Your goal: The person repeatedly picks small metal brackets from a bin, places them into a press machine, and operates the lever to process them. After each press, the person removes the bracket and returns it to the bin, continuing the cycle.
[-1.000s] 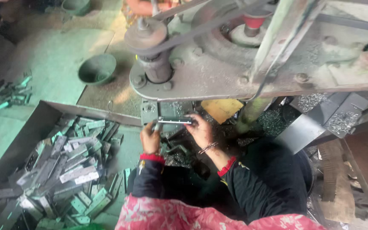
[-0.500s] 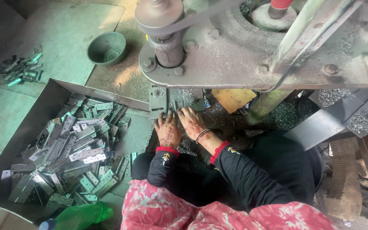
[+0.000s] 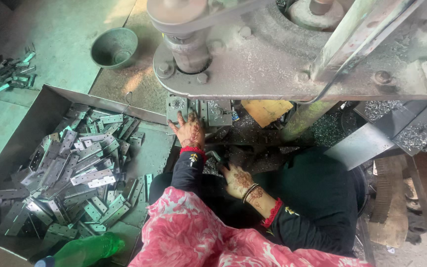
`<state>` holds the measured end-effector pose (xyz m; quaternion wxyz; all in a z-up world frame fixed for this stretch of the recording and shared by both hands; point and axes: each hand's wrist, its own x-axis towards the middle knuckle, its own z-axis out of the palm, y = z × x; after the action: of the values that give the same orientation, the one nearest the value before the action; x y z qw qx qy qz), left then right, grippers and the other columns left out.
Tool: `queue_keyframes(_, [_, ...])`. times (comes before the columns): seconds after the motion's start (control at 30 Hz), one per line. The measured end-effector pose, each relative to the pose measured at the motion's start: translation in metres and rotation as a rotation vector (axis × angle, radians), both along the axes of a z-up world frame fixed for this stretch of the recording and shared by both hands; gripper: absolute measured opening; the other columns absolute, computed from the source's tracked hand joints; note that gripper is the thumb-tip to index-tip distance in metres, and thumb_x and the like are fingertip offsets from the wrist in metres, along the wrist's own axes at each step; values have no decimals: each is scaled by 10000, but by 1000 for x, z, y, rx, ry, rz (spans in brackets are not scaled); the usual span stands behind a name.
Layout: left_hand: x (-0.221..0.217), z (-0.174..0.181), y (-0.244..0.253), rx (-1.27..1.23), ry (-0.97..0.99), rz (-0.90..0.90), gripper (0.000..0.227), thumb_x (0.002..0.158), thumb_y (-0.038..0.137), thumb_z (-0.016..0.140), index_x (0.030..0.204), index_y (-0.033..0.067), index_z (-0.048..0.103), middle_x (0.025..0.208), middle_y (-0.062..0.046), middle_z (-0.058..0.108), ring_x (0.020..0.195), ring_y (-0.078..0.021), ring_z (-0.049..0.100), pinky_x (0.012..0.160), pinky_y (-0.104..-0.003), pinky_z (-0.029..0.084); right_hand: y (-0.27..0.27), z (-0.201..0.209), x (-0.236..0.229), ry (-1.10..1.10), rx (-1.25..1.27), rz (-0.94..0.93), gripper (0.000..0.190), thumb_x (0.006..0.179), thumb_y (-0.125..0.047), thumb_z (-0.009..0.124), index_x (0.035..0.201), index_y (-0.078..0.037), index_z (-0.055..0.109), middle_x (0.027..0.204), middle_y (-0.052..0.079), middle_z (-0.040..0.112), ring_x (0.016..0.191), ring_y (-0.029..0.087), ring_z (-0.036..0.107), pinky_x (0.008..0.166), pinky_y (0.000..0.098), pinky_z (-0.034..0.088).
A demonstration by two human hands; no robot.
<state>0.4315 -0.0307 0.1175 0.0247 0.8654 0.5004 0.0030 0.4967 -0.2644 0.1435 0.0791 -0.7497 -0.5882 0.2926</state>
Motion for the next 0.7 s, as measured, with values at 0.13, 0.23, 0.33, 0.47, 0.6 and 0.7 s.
queue_keyframes(0.13, [11,-11,12,28,42,26,541,987,279,466,1521,193,460,1623,59,384,1546,-390,189,1139,-793,-5,0,-21,2,-32,52,-12,728,834,-198,709,1508,-231,435,1400,212,510,1182,419,600,961,525,527])
queue_keyframes(0.23, [12,-13,13,1,15,43,508,1001,292,461,1501,208,499,1607,74,411,1558,-384,198,1145,-800,-6,-7,-39,-1,-26,17,-27,701,854,-200,687,1508,-252,440,1347,210,543,1133,417,635,931,517,546])
queue_keyframes(0.33, [12,-1,9,-14,46,52,488,1006,276,480,1486,214,545,1603,81,446,1576,-368,210,1171,-785,-6,-17,-52,-5,0,2,-68,674,859,-196,674,1490,-279,455,1328,220,542,1098,429,646,906,510,554])
queue_keyframes(0.47, [-3,23,-12,-66,-29,55,527,1021,418,470,1495,192,514,1579,53,447,1556,-366,192,1175,-740,-6,-28,-60,-6,8,42,-55,642,862,-231,670,1473,-265,474,1275,216,583,1078,420,662,893,508,562])
queue_keyframes(0.6, [-18,36,-20,-124,-25,14,681,955,526,492,1539,182,418,1567,36,423,1531,-338,156,1158,-703,-5,-7,-53,5,-61,37,17,691,813,-179,667,1476,-245,485,1240,256,580,1062,419,666,871,509,568])
queue_keyframes(0.7, [-23,23,-17,-135,-33,26,583,1051,501,423,1555,209,411,1580,63,443,1563,-337,167,1208,-727,-3,11,-48,9,-34,67,34,563,887,-263,678,1426,-178,539,1170,245,651,1061,414,681,896,510,568])
